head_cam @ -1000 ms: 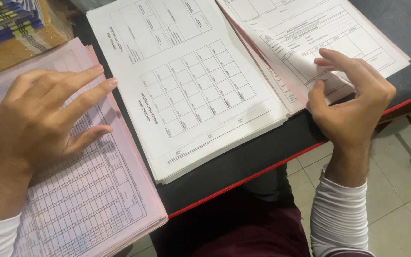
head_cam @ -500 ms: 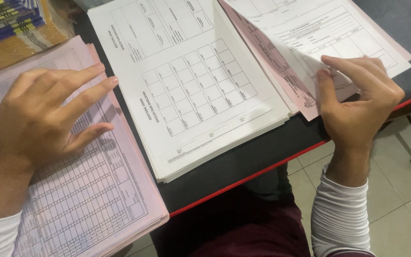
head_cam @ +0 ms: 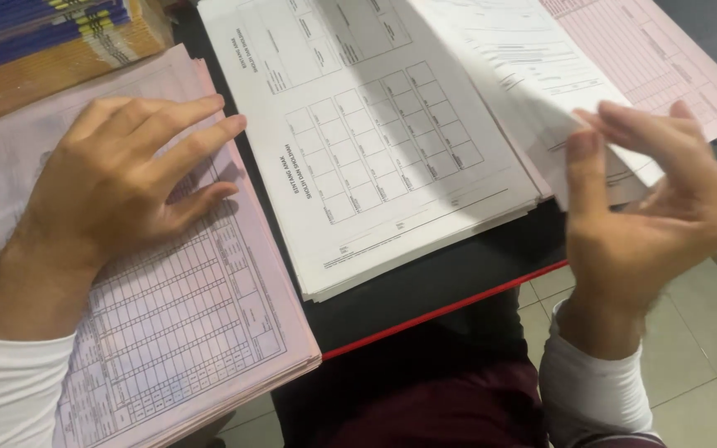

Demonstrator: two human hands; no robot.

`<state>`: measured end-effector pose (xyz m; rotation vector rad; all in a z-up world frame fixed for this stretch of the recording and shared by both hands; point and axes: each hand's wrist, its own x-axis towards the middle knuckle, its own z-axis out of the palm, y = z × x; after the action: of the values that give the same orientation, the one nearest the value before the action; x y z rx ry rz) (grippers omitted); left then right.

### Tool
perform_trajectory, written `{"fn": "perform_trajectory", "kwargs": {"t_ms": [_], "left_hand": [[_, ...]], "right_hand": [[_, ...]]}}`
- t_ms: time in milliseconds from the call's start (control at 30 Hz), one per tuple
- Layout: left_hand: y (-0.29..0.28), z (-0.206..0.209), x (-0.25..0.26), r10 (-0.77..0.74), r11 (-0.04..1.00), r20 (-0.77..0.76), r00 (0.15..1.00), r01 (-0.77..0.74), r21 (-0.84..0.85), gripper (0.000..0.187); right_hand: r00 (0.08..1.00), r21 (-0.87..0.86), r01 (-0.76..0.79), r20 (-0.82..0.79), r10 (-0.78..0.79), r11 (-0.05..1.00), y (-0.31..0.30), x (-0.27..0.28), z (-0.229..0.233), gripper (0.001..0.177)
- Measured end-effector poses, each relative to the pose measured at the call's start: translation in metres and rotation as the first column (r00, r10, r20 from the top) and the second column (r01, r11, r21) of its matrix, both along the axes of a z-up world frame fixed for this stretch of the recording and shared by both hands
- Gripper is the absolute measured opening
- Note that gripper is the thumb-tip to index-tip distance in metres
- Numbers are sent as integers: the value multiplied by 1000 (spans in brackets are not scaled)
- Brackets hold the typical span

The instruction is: Sort and review printed forms and documents on a desk

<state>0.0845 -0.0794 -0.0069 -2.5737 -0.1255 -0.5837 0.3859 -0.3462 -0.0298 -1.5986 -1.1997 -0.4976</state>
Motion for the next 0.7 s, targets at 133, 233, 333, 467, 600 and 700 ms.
{"fn": "perform_trajectory", "kwargs": {"t_ms": [133, 233, 333, 467, 600, 700], "left_hand": [[-1, 0, 0, -14, 999, 12, 1000, 14, -43, 50], [-1, 0, 1, -38, 994, 32, 999, 41, -99, 50], [2, -1, -1, -22, 988, -1, 1000, 22, -151, 53], [6, -4, -3, -34, 975, -17, 999, 29, -221, 53], [9, -7, -3, -51, 974, -7, 999, 49, -219, 52], [8, -6, -4, -51, 971, -8, 999, 48, -233, 52]], "right_hand": [[983, -26, -157, 91, 158, 987, 19, -33, 5, 11], [969, -132, -207, 108, 222, 969, 30, -61, 11, 16], [951, -200, -291, 45, 305, 936, 34, -84, 22, 22], [886, -334, -397, 103, 451, 855, 25, -74, 16, 31], [836, -351, -443, 171, 521, 825, 20, -52, 11, 16], [858, -430, -418, 103, 503, 800, 13, -39, 14, 18]]}}
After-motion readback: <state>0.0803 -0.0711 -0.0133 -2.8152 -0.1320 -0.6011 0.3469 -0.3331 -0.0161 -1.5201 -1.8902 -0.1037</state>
